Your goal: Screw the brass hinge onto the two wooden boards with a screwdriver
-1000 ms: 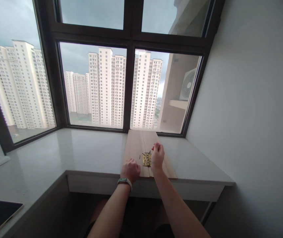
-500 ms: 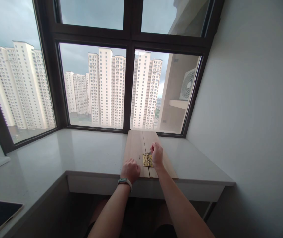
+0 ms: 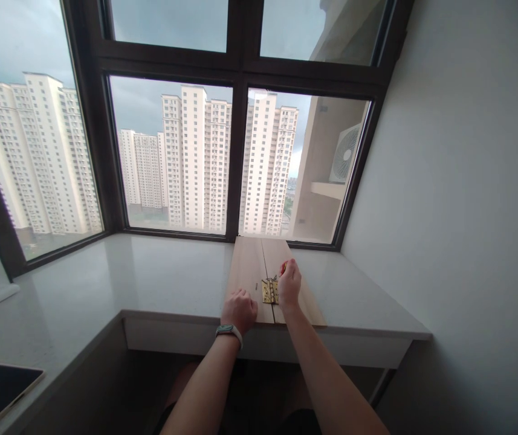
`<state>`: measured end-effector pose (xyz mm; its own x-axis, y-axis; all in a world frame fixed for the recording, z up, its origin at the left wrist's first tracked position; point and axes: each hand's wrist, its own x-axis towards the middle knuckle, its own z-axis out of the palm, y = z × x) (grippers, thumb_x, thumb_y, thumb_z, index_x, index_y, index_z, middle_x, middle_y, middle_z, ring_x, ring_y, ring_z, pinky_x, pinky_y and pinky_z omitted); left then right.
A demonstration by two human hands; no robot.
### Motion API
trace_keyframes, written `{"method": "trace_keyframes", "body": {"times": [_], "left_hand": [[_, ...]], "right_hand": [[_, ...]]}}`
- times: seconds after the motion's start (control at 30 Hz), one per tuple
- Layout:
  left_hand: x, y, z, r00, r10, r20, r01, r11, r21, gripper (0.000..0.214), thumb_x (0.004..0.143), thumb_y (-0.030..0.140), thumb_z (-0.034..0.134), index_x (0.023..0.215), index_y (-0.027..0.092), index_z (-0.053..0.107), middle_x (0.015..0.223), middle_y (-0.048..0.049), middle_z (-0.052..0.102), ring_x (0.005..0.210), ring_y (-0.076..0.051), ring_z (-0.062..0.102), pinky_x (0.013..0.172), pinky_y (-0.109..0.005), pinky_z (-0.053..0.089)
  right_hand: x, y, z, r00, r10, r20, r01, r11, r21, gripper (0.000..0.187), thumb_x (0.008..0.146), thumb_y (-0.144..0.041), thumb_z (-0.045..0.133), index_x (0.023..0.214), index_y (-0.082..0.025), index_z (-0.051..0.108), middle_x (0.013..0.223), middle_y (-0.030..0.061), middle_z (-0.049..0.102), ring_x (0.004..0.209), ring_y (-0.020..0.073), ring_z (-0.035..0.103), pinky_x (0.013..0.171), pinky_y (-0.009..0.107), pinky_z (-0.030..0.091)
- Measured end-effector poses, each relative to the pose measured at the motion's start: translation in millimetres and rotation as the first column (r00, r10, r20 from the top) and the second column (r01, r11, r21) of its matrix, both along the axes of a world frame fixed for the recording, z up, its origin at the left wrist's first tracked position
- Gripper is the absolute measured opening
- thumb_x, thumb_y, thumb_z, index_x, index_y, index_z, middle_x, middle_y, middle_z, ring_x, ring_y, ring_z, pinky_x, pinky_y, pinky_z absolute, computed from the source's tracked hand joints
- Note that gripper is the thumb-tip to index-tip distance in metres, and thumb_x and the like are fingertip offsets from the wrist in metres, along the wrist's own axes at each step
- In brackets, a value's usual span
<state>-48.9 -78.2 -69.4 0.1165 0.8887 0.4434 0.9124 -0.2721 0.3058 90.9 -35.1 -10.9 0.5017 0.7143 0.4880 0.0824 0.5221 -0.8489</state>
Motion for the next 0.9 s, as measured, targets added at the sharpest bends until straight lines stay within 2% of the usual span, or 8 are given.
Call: {"method": "trace_keyframes", "body": {"times": [0.17, 0.37, 0.47, 0.57, 0.7, 0.8, 0.9], "left_hand": [[1, -2, 0.5, 1.0, -0.009, 0.017, 0.009, 1.0, 0.001, 0.026, 0.097, 0.022, 0.047, 0.091, 0.016, 0.071, 0.103, -0.0131, 0.071, 0.104, -0.023, 0.065, 0.097, -0.038, 0.047], [1, -1, -1.3, 1.0, -0.002, 0.013, 0.001, 1.0, 0.025, 0.026, 0.097, 0.022, 0.046, 0.09, 0.016, 0.07, 0.1, -0.0122, 0.071, 0.1, -0.022, 0.065, 0.096, -0.038, 0.047], [1, 0, -3.5, 1.0, -0.009, 0.017, 0.009, 0.999, 0.041, 0.026, 0.096, 0.022, 0.046, 0.088, 0.016, 0.07, 0.098, -0.0122, 0.071, 0.097, -0.022, 0.065, 0.096, -0.038, 0.048], [0, 1, -5.5, 0.999, -0.029, 0.023, 0.028, 0.999, 0.042, 0.028, 0.097, 0.023, 0.044, 0.088, 0.015, 0.07, 0.099, -0.0131, 0.071, 0.098, -0.022, 0.066, 0.096, -0.038, 0.047], [0, 3, -7.0, 0.999, -0.022, 0.025, 0.021, 0.999, 0.044, 0.026, 0.097, 0.022, 0.045, 0.088, 0.015, 0.069, 0.099, -0.0129, 0.071, 0.098, -0.021, 0.066, 0.095, -0.036, 0.048], [0, 3, -6.4, 1.0, -0.011, 0.007, 0.011, 0.999, 0.041, 0.024, 0.096, 0.022, 0.047, 0.089, 0.014, 0.07, 0.1, -0.0131, 0.071, 0.099, -0.022, 0.065, 0.096, -0.037, 0.047], [0, 3, -4.3, 1.0, -0.004, -0.012, 0.004, 1.0, 0.03, 0.023, 0.095, 0.022, 0.049, 0.09, 0.014, 0.07, 0.102, -0.0135, 0.071, 0.102, -0.022, 0.065, 0.099, -0.037, 0.046]], "right_hand": [[11, 10, 1.1, 0.976, 0.209, -0.057, -0.209, 0.978, 0.005, 0.037, 0.093, -0.046, 0.044, 0.063, -0.024, 0.041, 0.055, -0.0045, 0.041, 0.047, 0.0115, 0.036, 0.044, 0.025, 0.029], [19, 15, 4.6, 0.949, 0.293, -0.118, -0.303, 0.95, -0.077, 0.036, 0.089, -0.044, 0.046, 0.06, -0.024, 0.039, 0.05, -0.0062, 0.037, 0.042, 0.0105, 0.031, 0.042, 0.025, 0.028], [21, 12, 4.8, 0.94, 0.316, -0.127, -0.323, 0.946, -0.038, 0.036, 0.089, -0.047, 0.047, 0.063, -0.024, 0.042, 0.05, -0.0071, 0.038, 0.043, 0.0102, 0.032, 0.043, 0.025, 0.029], [21, 7, 3.8, 0.955, 0.273, -0.118, -0.272, 0.962, 0.02, 0.028, 0.086, -0.044, 0.055, 0.07, -0.023, 0.047, 0.058, -0.006, 0.049, 0.047, 0.0105, 0.04, 0.048, 0.025, 0.035], [14, 1, 1.9, 0.993, 0.057, -0.104, -0.058, 0.998, -0.009, 0.027, 0.087, -0.048, 0.059, 0.08, -0.022, 0.056, 0.073, -0.0009, 0.061, 0.062, 0.0136, 0.053, 0.057, 0.026, 0.042], [8, 1, -0.1, 0.993, -0.09, -0.078, 0.088, 0.996, -0.029, 0.036, 0.092, -0.054, 0.05, 0.077, -0.022, 0.055, 0.072, 0.001, 0.059, 0.064, 0.0149, 0.053, 0.057, 0.027, 0.04], [6, 7, -2.1, 0.991, -0.129, -0.022, 0.129, 0.992, 0.002, 0.039, 0.096, -0.051, 0.041, 0.07, -0.024, 0.049, 0.064, 0.0, 0.053, 0.057, 0.0152, 0.047, 0.053, 0.029, 0.037]]}}
